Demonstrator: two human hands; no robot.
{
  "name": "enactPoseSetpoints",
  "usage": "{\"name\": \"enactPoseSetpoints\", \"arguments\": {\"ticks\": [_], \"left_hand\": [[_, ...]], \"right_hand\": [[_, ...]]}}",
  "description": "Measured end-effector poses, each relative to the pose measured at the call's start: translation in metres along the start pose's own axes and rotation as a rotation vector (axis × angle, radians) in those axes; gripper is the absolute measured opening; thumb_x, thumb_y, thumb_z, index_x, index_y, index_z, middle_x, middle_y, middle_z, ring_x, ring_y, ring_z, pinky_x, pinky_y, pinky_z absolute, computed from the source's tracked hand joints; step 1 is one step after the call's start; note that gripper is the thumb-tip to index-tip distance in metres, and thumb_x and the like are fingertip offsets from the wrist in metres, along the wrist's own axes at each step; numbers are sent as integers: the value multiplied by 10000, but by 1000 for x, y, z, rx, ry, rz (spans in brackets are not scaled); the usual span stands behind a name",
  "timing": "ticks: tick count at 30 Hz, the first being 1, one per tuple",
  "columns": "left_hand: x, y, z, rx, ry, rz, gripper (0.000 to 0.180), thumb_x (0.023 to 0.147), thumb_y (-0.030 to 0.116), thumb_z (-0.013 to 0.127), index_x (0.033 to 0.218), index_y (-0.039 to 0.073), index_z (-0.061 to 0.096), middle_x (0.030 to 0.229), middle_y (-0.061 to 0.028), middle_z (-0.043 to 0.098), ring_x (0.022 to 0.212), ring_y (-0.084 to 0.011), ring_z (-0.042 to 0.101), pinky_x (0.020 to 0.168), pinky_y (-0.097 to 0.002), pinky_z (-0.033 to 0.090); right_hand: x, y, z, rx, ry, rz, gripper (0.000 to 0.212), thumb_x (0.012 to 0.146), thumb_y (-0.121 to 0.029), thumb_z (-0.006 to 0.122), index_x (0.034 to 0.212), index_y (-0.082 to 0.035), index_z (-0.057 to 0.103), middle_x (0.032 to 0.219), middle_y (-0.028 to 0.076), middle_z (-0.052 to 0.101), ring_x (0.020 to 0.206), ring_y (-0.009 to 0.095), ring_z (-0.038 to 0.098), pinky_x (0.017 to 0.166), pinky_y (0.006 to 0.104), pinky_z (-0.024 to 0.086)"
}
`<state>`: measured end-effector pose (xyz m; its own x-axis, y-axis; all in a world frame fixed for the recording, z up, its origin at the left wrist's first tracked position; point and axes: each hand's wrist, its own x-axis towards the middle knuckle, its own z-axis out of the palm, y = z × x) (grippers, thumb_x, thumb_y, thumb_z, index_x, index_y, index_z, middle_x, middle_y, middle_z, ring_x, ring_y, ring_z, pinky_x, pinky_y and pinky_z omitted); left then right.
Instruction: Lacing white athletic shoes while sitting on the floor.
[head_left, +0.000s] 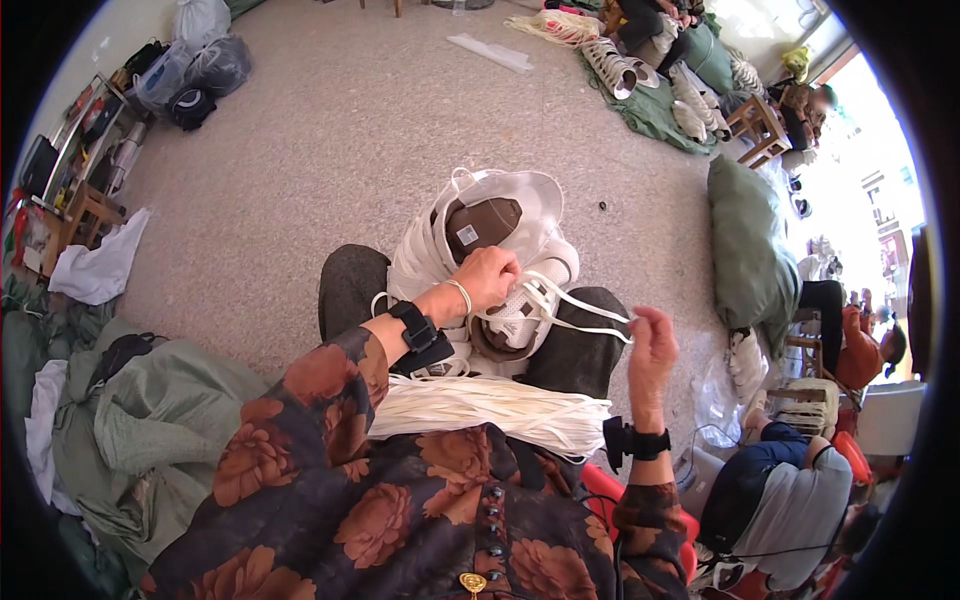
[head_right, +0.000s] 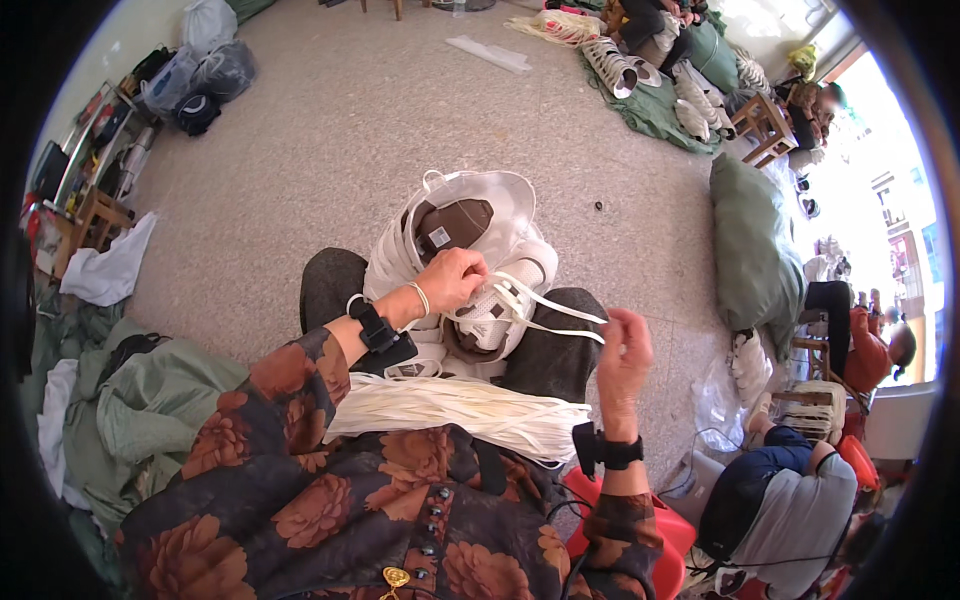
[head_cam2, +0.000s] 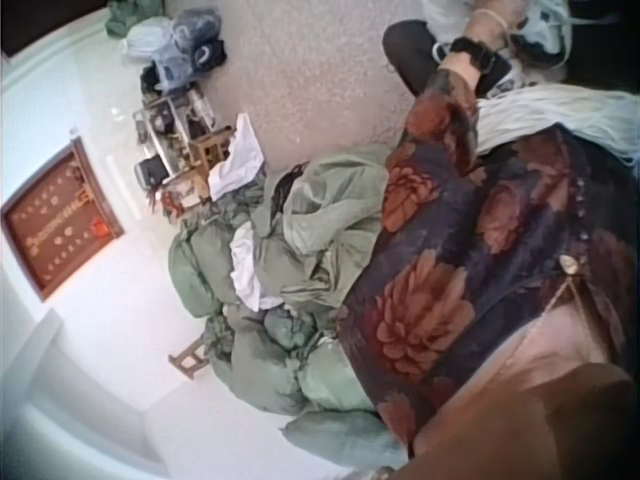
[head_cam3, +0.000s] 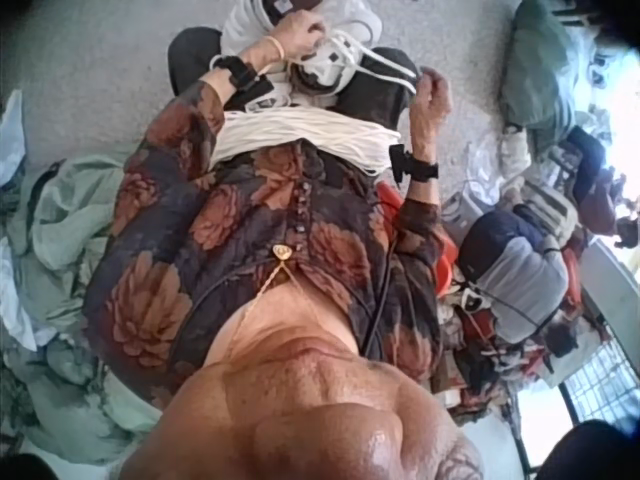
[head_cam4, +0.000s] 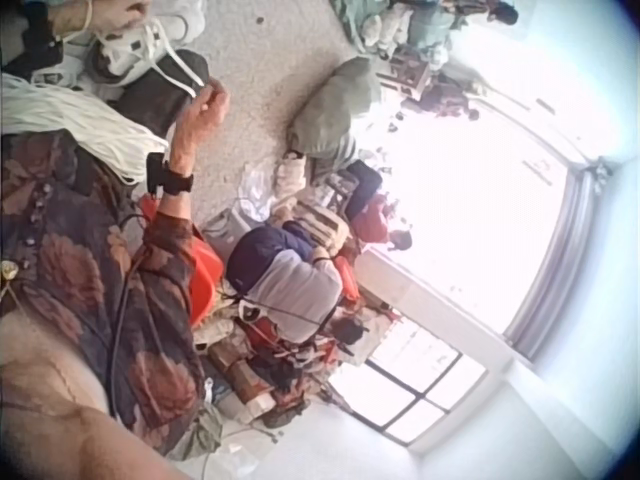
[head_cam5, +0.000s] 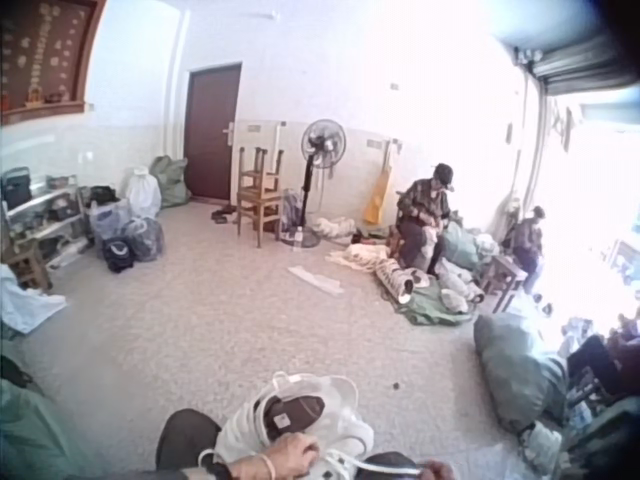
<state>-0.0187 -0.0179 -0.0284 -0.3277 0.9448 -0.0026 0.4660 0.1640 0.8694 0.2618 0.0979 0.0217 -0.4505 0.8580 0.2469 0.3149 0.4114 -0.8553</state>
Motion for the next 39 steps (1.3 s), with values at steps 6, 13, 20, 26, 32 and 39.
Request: {"name": "enactPoseSetpoints", "arguments": {"ticks": [6,13,20,26,32,39], "left_hand": [[-3,1,2,16,5,-11,113,822,65,630,876,-17,687,756,-172,693,719,-284,696,680,-379,529],[-7,-11,17,139,142,126,129,805,80,605,856,-9,682,779,-215,673,756,-365,673,704,-420,520],[-5,-1,11,49,82,-5,110,795,70,602,833,-9,669,775,-202,658,775,-389,652,716,-447,511],[-17,2,15,275,20,74,115,844,108,623,882,18,684,867,-178,646,869,-363,645,766,-438,517],[-47,7,28,491,213,242,269,867,87,618,1115,-9,572,1012,-160,578,956,-344,598,772,-435,528],[-35,1,32,432,161,137,200,849,19,562,1040,-18,611,961,-184,597,924,-378,605,797,-453,515]], "right_hand": [[-14,-36,64,-68,-389,-250,112,904,14,578,1004,6,629,879,160,641,799,288,657,708,350,515],[-8,-22,106,-410,-522,-385,248,860,-2,545,1108,0,565,910,201,587,824,406,621,695,479,511],[-8,-21,104,-376,-531,-337,281,896,-15,539,1175,-2,570,952,209,620,845,407,629,718,460,511],[-7,-23,103,-328,-542,-328,319,900,-17,528,1217,-18,558,1016,230,638,873,428,634,720,478,511],[-1,-20,107,-309,-525,-314,268,909,-40,529,1174,-17,560,962,237,657,863,434,639,725,482,511],[7,-38,130,-662,-594,-314,131,920,-136,567,953,-11,542,864,196,690,748,366,690,623,441,543]]}}
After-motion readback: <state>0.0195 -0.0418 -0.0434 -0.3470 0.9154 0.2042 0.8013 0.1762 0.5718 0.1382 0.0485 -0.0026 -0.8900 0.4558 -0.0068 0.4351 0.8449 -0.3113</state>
